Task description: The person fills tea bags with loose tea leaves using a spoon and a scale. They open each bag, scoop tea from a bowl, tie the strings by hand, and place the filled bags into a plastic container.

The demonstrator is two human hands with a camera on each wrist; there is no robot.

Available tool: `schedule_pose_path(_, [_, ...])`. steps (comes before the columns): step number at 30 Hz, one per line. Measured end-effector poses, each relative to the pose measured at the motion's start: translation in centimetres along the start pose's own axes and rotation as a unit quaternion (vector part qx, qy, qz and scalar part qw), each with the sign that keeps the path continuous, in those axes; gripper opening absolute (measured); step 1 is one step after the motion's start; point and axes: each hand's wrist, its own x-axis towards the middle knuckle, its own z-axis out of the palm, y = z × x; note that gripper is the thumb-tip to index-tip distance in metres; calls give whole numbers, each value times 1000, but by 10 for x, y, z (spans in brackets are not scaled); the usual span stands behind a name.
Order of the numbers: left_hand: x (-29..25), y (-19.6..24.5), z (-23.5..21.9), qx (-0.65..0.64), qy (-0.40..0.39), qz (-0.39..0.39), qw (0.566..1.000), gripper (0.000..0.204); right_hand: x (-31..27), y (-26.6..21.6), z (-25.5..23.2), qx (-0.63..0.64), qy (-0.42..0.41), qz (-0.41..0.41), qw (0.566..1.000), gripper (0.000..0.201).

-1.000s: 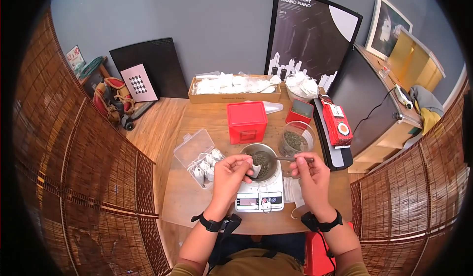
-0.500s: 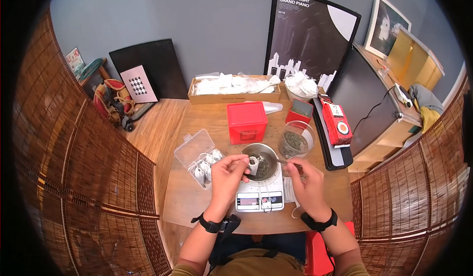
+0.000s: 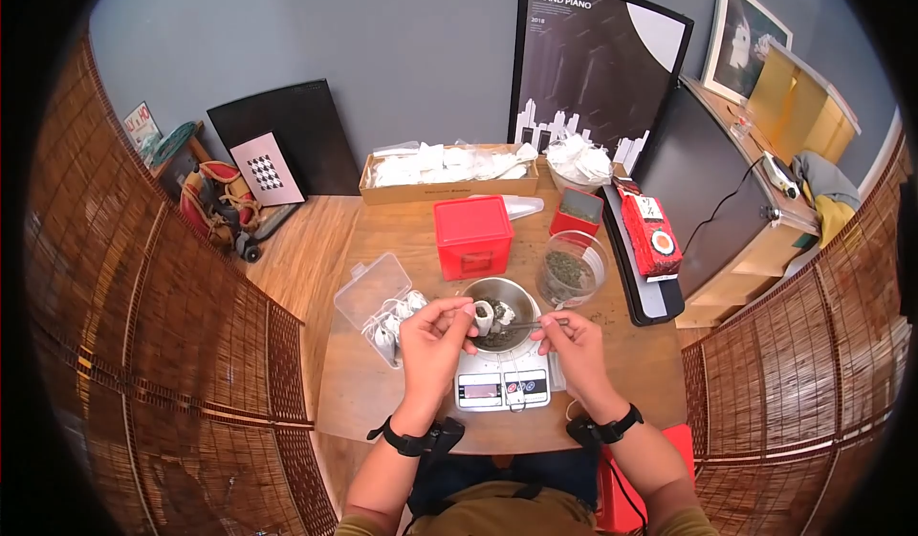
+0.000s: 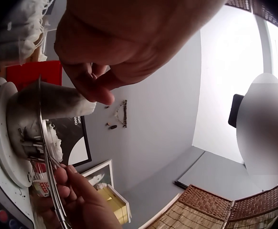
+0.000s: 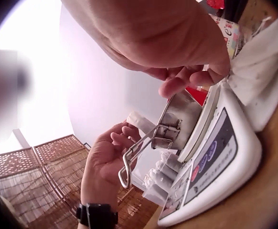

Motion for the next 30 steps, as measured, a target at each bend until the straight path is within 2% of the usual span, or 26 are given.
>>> schedule_pose_path(2, [1,1,-1,-6,7,3,1000,19,0,0,0,34,4,13,999,19])
schedule_pose_path(4, [-2,4,-3,-2,-3,-5,1000,18,-4,-5,-1,58,56,26,996,19])
schedule_pose_path(11, [-1,-2,-3,-46,-25,-28,998,18,-2,-12,-14,113,70,29,991,20])
schedule_pose_path(17, [5,-13,-3,-39,-31,-61,997,19,-2,-41,-16,135,80,-14,987,22])
schedule_pose_path(20, [6,-15,-2,-42,-27,-63,997,18,-2,-53,-13,127,58,-41,989,22])
schedule_pose_path(26, [8,-19,-2,-43,-20,-72,996,18,-7,-68,6,9,31,-65,997,21])
schedule_pose_path(30, [8,-17,-3,-43,-12,-72,996,18,-15,-73,17,-67,13,-139,988,20])
